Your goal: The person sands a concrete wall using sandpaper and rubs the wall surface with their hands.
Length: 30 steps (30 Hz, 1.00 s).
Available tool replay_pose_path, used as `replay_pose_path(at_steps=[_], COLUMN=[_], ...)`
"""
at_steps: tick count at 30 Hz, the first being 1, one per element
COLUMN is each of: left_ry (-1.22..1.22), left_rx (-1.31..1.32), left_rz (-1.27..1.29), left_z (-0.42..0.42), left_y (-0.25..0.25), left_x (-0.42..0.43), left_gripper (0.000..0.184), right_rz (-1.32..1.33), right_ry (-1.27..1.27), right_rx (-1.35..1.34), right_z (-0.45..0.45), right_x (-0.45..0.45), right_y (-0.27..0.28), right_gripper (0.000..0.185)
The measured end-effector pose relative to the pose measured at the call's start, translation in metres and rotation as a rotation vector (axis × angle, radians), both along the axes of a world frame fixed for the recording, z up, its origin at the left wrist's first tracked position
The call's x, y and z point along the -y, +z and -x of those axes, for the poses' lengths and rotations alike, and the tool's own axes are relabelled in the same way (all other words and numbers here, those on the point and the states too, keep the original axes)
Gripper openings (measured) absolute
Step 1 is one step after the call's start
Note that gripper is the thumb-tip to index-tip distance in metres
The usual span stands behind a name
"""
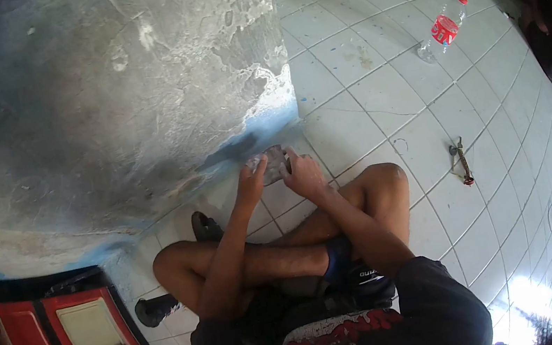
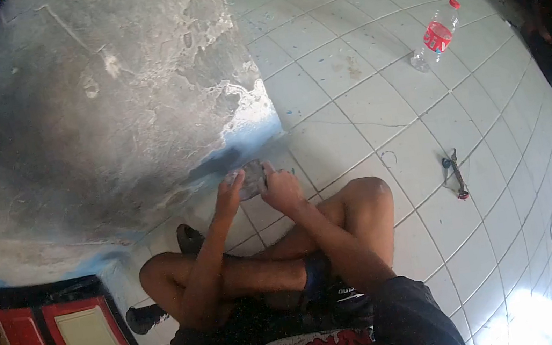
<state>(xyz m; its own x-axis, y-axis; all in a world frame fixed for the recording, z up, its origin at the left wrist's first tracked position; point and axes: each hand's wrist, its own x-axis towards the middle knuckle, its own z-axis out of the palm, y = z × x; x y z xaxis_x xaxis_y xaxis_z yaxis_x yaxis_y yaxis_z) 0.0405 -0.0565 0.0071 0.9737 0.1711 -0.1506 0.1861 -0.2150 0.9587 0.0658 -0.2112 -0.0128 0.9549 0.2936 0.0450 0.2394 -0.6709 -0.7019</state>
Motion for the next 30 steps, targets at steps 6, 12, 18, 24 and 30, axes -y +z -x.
replay_pose_path(at_steps=[6, 12, 18, 24, 30], left_ry=[0.051, 0.166, 0.114, -0.142, -0.413], left_rx=[0.085, 0.168, 0.256, 0.679, 0.558], left_rz=[-0.019, 0.074, 0.088, -0.565, -1.041], left_z=[0.014, 0.025, 0.020, 0.034, 0.013], left_y=[0.024, 0.026, 0.048, 0.068, 0.044], left_x=[0.008, 0.007, 0.014, 0.049, 0.034], left_gripper=[0.033, 0.029, 0.032, 0.048, 0.055], right_rz=[0.019, 0.087, -0.064, -0.087, -0.046], right_ry=[0.053, 0.060, 0.019, -0.082, 0.024], right_rx=[0.000, 0.115, 0.139, 0.048, 0.156], right_z=[0.013, 0.030, 0.028, -0.007, -0.005], right_x=[0.014, 0.018, 0.021, 0.029, 0.025], right_y=[0.046, 0.078, 0.077, 0.025, 0.008], right_gripper=[0.040, 0.035, 0.030, 0.024, 0.035])
